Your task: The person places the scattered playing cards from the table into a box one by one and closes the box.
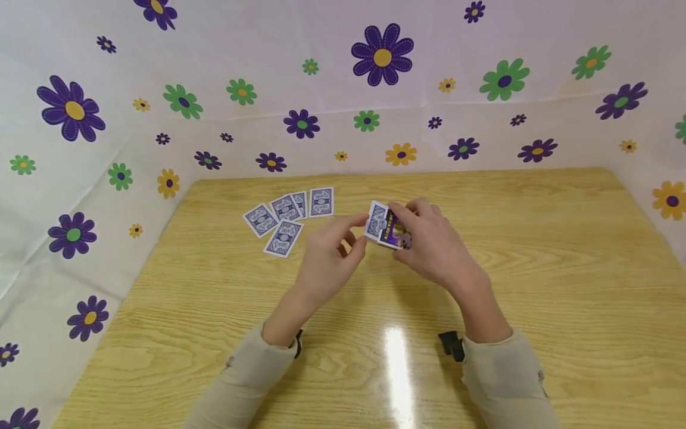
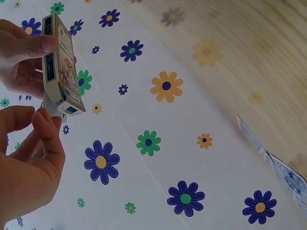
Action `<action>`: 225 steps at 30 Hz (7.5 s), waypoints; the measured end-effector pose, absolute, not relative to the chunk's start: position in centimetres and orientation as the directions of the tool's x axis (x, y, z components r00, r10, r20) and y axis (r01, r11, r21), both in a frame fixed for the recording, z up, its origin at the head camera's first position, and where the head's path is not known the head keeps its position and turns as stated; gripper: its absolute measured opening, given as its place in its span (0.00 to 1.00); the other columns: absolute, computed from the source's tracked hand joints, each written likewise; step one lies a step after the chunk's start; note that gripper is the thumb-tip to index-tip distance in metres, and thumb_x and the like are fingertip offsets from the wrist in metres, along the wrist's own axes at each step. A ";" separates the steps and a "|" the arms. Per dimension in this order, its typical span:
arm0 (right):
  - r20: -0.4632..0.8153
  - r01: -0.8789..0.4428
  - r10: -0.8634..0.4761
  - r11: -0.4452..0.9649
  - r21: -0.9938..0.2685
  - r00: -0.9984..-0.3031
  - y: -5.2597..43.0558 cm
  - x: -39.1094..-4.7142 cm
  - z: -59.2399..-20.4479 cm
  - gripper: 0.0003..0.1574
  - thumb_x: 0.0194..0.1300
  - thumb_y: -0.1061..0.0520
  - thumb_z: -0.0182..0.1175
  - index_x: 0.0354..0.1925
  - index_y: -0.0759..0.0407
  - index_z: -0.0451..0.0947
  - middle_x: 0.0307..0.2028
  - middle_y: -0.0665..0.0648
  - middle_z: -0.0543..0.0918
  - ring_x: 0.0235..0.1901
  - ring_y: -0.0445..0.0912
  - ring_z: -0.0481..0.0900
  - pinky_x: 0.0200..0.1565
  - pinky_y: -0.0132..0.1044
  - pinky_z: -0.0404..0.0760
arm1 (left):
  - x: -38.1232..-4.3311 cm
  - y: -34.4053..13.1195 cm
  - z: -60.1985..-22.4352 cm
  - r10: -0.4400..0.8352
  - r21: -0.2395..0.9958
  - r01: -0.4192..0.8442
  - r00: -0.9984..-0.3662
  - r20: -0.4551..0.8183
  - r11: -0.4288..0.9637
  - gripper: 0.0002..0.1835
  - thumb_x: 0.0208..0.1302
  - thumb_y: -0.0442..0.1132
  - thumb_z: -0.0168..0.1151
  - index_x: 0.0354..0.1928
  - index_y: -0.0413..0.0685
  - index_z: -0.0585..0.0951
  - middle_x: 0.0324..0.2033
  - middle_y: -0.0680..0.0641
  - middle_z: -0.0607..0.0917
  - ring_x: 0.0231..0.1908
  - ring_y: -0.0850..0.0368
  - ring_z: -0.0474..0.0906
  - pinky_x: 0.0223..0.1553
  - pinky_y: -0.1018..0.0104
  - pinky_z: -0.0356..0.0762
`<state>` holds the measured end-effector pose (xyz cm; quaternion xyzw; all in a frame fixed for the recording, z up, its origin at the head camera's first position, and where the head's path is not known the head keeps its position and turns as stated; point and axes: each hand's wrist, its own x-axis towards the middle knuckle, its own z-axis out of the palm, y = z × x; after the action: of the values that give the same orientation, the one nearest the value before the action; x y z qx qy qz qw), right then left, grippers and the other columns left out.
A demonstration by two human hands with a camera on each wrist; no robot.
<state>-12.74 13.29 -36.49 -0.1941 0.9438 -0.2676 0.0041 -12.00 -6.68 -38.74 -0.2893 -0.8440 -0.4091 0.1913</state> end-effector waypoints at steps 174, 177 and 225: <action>0.056 -0.356 -0.373 0.815 -0.457 -0.926 13.2 -11.4 -35.5 0.50 0.55 0.54 0.75 0.70 0.62 0.63 0.58 0.65 0.71 0.50 0.56 0.72 0.49 0.51 0.78 | -14.4 -12.1 -35.8 0.353 0.867 0.327 -0.916 0.192 0.376 0.14 0.65 0.29 0.64 0.52 0.41 0.79 0.45 0.44 0.81 0.29 0.53 0.79 0.29 0.66 0.78; 0.056 -0.361 -0.379 0.813 -0.457 -0.924 13.1 -11.4 -35.4 0.49 0.56 0.54 0.75 0.70 0.61 0.63 0.58 0.65 0.71 0.51 0.56 0.72 0.49 0.51 0.78 | -14.4 -12.3 -35.8 0.354 0.863 0.326 -0.916 0.188 0.386 0.15 0.65 0.29 0.64 0.52 0.41 0.79 0.44 0.44 0.81 0.29 0.53 0.80 0.28 0.66 0.77; 0.062 -0.365 -0.380 0.812 -0.456 -0.923 13.0 -11.6 -35.8 0.50 0.54 0.56 0.76 0.70 0.63 0.63 0.58 0.67 0.71 0.50 0.57 0.73 0.50 0.52 0.79 | -14.3 -11.7 -35.9 0.357 0.913 0.274 -0.921 0.158 0.302 0.21 0.63 0.27 0.64 0.57 0.38 0.73 0.32 0.43 0.82 0.27 0.52 0.83 0.34 0.61 0.85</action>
<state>-11.59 13.01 -35.77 -0.1959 0.9516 -0.2364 0.0161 -14.31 -11.74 -35.87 -0.1955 -0.8061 -0.5573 -0.0371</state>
